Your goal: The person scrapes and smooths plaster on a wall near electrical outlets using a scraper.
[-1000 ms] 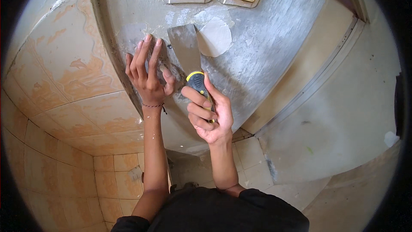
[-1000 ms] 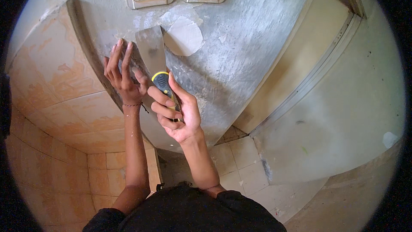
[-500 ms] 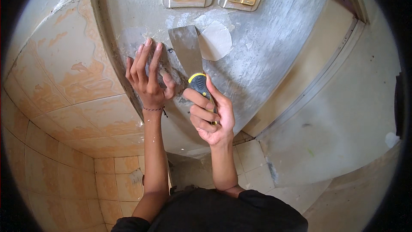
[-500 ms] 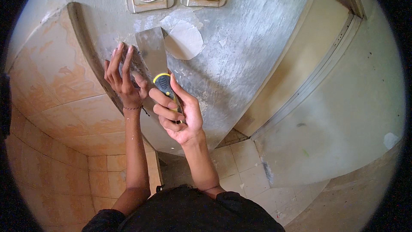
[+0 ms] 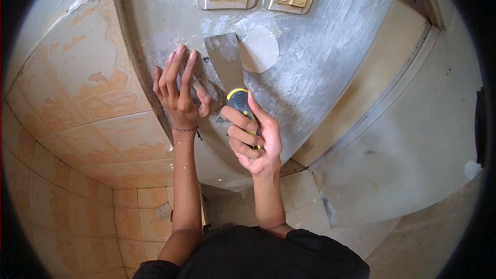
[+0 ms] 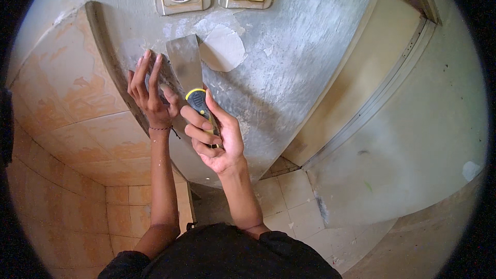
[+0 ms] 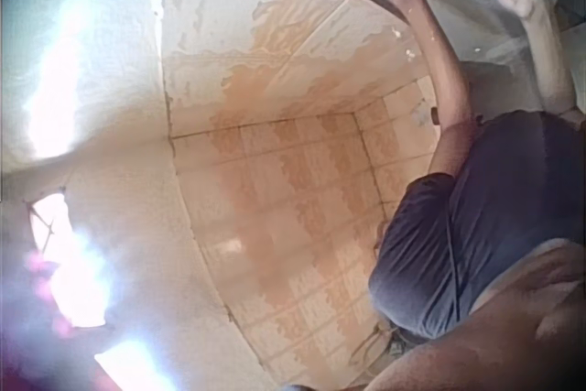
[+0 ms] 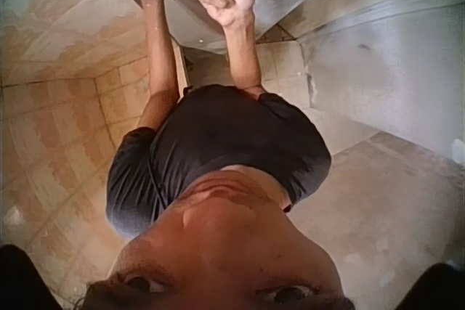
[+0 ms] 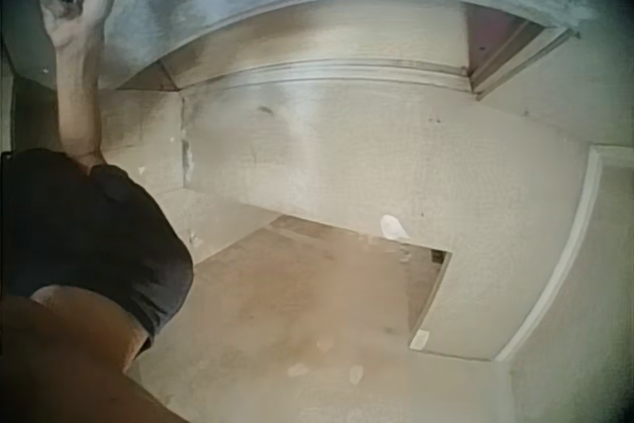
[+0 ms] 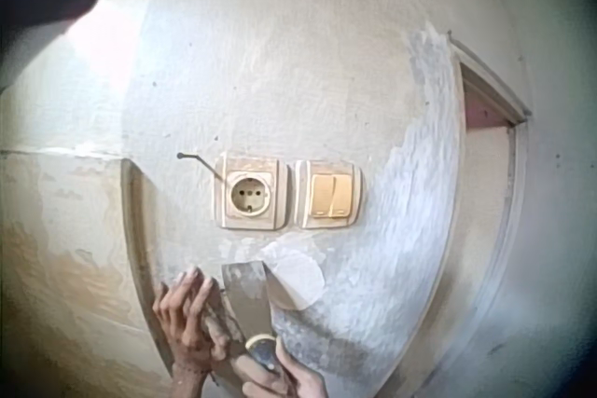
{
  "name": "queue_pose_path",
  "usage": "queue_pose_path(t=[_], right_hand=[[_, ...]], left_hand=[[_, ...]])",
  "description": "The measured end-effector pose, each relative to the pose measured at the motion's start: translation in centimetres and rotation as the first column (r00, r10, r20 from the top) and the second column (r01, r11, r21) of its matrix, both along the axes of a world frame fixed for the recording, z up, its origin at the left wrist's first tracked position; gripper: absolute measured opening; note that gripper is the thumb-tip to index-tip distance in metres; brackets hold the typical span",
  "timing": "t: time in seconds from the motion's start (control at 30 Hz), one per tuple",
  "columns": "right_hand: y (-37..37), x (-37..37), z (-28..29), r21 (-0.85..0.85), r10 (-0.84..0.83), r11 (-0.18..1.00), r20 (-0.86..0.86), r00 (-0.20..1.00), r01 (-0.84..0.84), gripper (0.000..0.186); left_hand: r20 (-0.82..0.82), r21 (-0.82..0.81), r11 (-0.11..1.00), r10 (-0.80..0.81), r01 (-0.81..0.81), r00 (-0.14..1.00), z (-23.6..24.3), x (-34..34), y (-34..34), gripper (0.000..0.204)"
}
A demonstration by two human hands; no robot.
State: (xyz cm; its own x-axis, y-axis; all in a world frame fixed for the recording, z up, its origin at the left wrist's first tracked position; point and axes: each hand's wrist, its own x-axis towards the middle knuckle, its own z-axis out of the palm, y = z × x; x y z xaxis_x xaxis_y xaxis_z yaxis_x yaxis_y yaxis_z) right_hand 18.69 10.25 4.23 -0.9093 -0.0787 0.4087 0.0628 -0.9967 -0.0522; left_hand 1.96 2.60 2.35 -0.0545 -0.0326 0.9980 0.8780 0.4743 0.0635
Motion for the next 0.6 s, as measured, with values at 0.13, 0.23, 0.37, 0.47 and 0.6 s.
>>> queue_pose_path(t=[0.13,0.23,0.37,0.47,0.6], right_hand=[[-0.07,-0.08,-0.07,0.045,-0.033,0.998,0.010,0.999,0.033,0.035],[0.03,-0.18,-0.26,0.046,-0.036,0.998,-0.008,0.999,0.037,0.035],[0.07,-0.11,-0.26,0.049,-0.042,0.998,0.021,0.999,0.041,0.034],[0.19,-0.27,-0.21,0.061,-0.035,0.998,-0.010,0.999,0.035,0.034],[0.08,-0.33,-0.48,0.104,-0.070,0.992,-0.004,0.998,0.070,0.033]], left_hand=[[-0.005,-0.003,1.000,0.008,-0.008,1.000,-0.13,-0.01,-0.18,0.057],[-0.005,0.002,1.000,-0.006,0.006,1.000,0.06,0.16,-0.07,0.057],[-0.010,0.007,1.000,0.003,-0.003,1.000,0.13,0.08,-0.16,0.057],[-0.007,-0.004,1.000,0.002,-0.002,1.000,0.10,0.08,-0.13,0.056],[-0.005,-0.005,1.000,-0.001,0.001,1.000,-0.16,-0.08,-0.14,0.056]])
